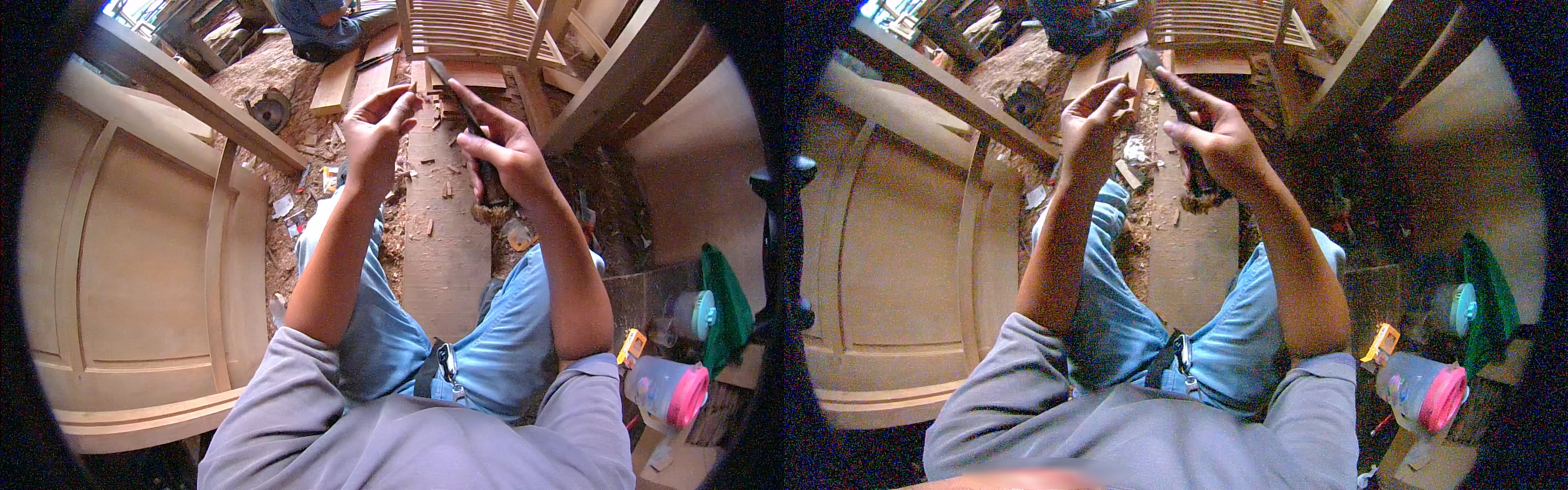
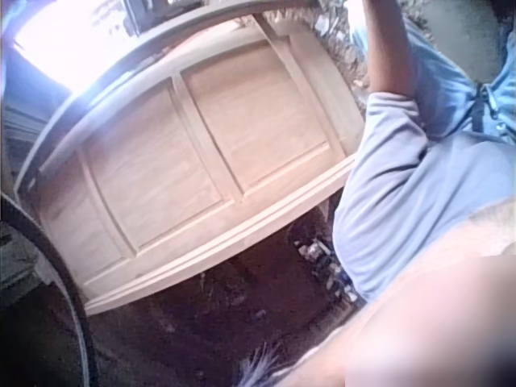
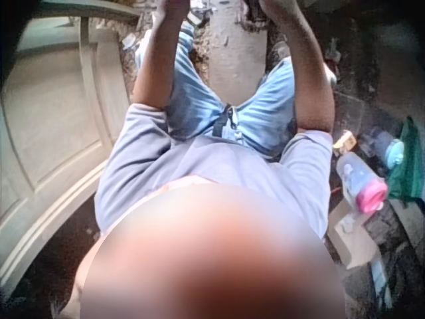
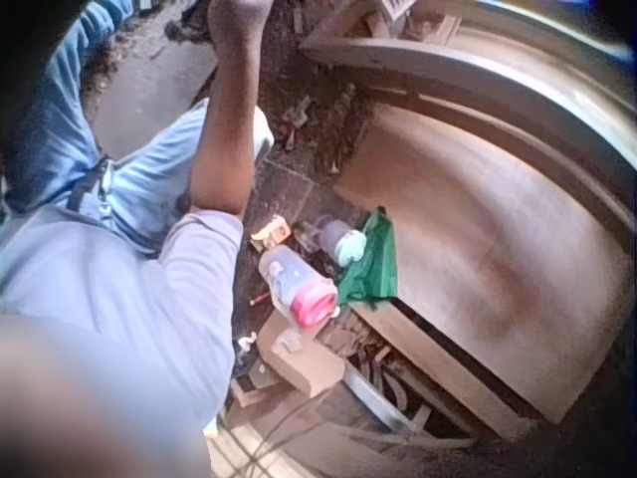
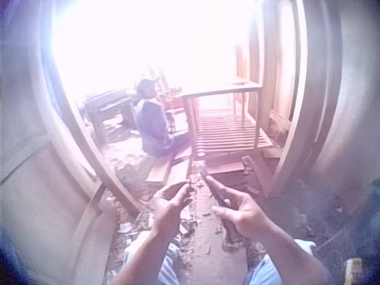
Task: The person sits on the floor and uses a chisel to carve a small piece of wood held in the left hand. They repeatedly scrape the wood surface, pause to inspect the carved area, and continue carving with controlled strokes.
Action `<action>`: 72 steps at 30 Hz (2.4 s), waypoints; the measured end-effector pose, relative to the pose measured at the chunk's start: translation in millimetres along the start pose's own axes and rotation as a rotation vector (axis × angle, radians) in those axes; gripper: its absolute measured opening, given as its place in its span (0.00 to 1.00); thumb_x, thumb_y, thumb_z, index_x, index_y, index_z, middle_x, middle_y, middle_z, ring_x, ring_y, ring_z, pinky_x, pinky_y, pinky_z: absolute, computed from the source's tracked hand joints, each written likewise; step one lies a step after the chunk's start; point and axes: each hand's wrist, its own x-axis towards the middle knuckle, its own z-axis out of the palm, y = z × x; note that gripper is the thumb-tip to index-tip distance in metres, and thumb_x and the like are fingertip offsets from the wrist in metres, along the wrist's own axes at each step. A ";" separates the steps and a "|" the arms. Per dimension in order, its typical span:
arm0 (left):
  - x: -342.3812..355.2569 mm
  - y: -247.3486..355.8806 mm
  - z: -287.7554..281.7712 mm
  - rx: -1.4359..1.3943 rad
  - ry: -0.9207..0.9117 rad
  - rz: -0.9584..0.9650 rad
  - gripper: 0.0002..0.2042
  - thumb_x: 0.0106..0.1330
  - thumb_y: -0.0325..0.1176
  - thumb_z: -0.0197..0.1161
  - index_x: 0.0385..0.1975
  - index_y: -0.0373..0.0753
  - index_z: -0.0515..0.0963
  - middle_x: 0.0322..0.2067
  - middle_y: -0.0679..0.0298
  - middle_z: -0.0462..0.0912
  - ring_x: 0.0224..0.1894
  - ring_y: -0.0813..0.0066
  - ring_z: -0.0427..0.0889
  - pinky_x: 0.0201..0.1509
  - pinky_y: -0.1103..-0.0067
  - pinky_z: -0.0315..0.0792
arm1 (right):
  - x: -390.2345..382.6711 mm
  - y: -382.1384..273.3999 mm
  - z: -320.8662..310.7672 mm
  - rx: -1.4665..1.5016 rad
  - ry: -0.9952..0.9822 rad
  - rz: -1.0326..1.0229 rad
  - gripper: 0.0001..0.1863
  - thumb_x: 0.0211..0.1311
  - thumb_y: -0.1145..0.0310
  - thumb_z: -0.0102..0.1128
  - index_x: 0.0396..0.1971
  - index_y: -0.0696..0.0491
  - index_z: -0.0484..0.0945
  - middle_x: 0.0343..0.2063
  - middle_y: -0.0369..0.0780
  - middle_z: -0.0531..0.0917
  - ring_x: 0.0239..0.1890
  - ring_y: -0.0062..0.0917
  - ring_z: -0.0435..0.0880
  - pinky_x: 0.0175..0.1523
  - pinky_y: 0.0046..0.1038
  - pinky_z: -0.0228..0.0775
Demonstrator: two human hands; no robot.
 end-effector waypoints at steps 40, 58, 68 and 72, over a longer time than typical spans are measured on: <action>-4.6 15.7 -10.8 0.293 -0.217 0.119 0.06 0.61 0.22 0.63 0.36 0.31 0.84 0.33 0.61 0.86 0.36 0.78 0.84 0.44 0.83 0.76 | 20.4 6.3 4.2 0.196 0.334 0.189 0.24 0.67 0.74 0.46 0.63 0.51 0.66 0.19 0.34 0.73 0.14 0.19 0.73 0.21 0.24 0.71; 8.7 1.9 -14.9 0.425 0.141 0.410 0.05 0.58 0.24 0.68 0.34 0.33 0.85 0.31 0.60 0.87 0.34 0.78 0.84 0.44 0.81 0.75 | -0.8 3.1 16.4 0.021 -0.096 0.059 0.35 0.57 0.75 0.60 0.67 0.52 0.63 0.54 0.34 0.76 0.48 0.17 0.72 0.57 0.19 0.62; 11.8 2.5 -16.0 0.454 0.180 0.446 0.07 0.57 0.23 0.69 0.36 0.32 0.84 0.33 0.60 0.86 0.33 0.77 0.84 0.40 0.81 0.77 | 0.7 8.5 12.0 0.072 -0.152 0.177 0.34 0.57 0.74 0.61 0.67 0.51 0.64 0.43 0.32 0.78 0.34 0.12 0.70 0.41 0.15 0.66; 8.3 7.5 -14.3 0.377 0.168 0.369 0.09 0.57 0.22 0.69 0.37 0.31 0.83 0.34 0.60 0.86 0.35 0.77 0.84 0.40 0.82 0.77 | 0.6 9.1 17.0 0.023 -0.127 0.077 0.34 0.58 0.72 0.61 0.66 0.52 0.64 0.54 0.39 0.76 0.48 0.18 0.74 0.56 0.19 0.64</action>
